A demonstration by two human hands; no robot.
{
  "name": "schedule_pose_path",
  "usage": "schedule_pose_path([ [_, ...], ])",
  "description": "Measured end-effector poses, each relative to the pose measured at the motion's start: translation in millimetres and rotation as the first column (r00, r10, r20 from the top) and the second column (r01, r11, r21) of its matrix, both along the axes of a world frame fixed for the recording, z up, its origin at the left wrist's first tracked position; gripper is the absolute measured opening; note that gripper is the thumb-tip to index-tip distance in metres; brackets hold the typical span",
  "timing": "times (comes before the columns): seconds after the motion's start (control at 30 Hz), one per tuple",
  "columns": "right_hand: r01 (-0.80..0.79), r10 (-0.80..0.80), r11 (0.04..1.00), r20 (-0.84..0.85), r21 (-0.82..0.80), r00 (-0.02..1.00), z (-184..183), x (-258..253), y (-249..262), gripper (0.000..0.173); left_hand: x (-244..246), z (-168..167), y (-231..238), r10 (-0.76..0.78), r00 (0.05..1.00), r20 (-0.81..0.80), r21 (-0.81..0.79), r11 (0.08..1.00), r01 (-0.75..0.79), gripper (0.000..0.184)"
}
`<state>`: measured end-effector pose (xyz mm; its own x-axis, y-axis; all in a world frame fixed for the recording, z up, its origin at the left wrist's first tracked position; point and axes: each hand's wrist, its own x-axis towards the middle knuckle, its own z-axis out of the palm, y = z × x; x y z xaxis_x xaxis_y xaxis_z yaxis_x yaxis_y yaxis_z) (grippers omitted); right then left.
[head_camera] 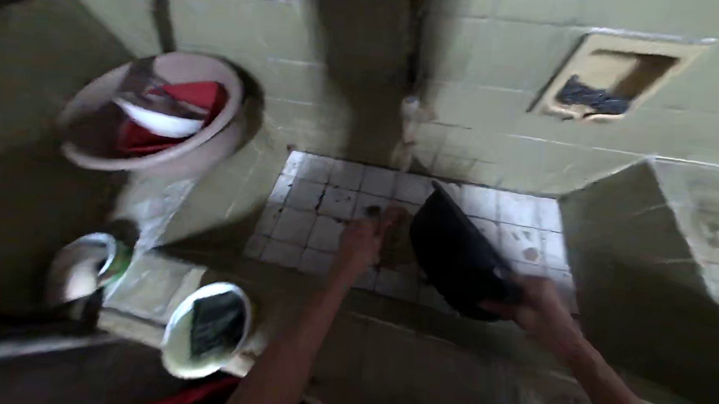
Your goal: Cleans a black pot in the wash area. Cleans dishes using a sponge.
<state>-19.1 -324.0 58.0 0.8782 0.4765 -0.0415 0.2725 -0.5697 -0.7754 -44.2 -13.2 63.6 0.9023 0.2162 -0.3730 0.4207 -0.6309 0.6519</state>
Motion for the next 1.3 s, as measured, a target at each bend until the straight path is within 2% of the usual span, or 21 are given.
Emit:
schedule_pose_path([
  [0.07, -0.239, 0.255, 0.947, 0.049, -0.215, 0.966, -14.6, -4.7, 21.6, 0.021, -29.7, 2.9, 2.8, -0.009, 0.999, 0.046, -0.007, 1.000, 0.010, 0.036],
  [0.17, -0.396, 0.473, 0.824, 0.105, -0.406, 0.875, -34.8, -4.9, 57.2, 0.021, -44.1, 10.2, 8.4, 0.001, 0.991, 0.132, -0.013, 1.000, 0.001, 0.065],
  [0.23, -0.435, 0.523, 0.750, 0.045, -0.499, 0.851, -42.6, 2.1, 84.9, 0.021, -46.5, 10.4, 14.5, 0.004, 0.974, 0.225, 0.009, 1.000, -0.007, 0.063],
  [0.33, -0.490, 0.586, 0.627, -0.047, -0.605, 0.809, -67.2, 20.5, 116.6, 0.026, -54.8, 12.7, 18.9, 0.001, 0.968, 0.249, 0.062, 0.998, -0.017, 0.060],
  [0.47, -0.481, 0.606, 0.605, -0.024, -0.635, 0.795, -98.3, 33.0, 130.5, 0.032, -43.3, 13.0, 25.3, -0.008, 0.973, 0.231, 0.032, 0.999, 0.000, 0.058],
  [0.57, -0.527, 0.593, 0.563, -0.132, -0.637, 0.794, -107.9, 36.5, 135.1, 0.036, -11.9, 27.8, 23.6, -0.024, 0.967, 0.253, 0.002, 1.000, 0.024, 0.059],
  [0.67, -0.540, 0.506, 0.626, -0.233, -0.562, 0.830, -105.3, 32.1, 132.6, 0.050, 34.2, 56.8, 15.2, -0.047, 0.950, 0.310, -0.010, 0.999, 0.053, 0.061],
  [0.83, -0.371, 0.326, 0.841, -0.178, -0.393, 0.929, -52.4, 11.7, 103.6, 0.041, 111.7, 83.6, -9.5, -0.045, 0.818, 0.574, 0.034, 0.999, 0.032, 0.073],
  [0.93, -0.261, 0.209, 0.895, -0.176, -0.362, 0.962, -44.2, 1.6, 74.1, 0.039, 142.2, 101.5, -34.3, -0.021, 0.873, 0.487, 0.095, 0.995, -0.028, 0.079],
  [1.0, -0.219, 0.166, 0.903, -0.170, -0.371, 0.971, -38.5, -5.6, 60.0, 0.037, 152.1, 118.1, -45.4, -0.005, 0.914, 0.405, 0.181, 0.981, -0.075, 0.070],
  [1.07, -0.186, 0.130, 0.911, -0.170, -0.367, 0.977, -37.2, -13.7, 49.7, 0.036, 151.7, 131.6, -49.2, -0.009, 0.941, 0.338, 0.262, 0.961, -0.084, 0.053],
  [1.17, -0.164, 0.116, 0.924, -0.154, -0.346, 0.981, -38.5, -19.8, 41.3, 0.035, 151.1, 136.1, -48.5, -0.034, 0.945, 0.324, 0.320, 0.944, -0.076, 0.036],
  [1.3, -0.163, 0.121, 0.938, -0.149, -0.306, 0.981, -40.7, -27.7, 40.5, 0.034, 148.1, 124.8, -31.5, -0.108, 0.945, 0.308, 0.328, 0.945, 0.001, 0.040],
])
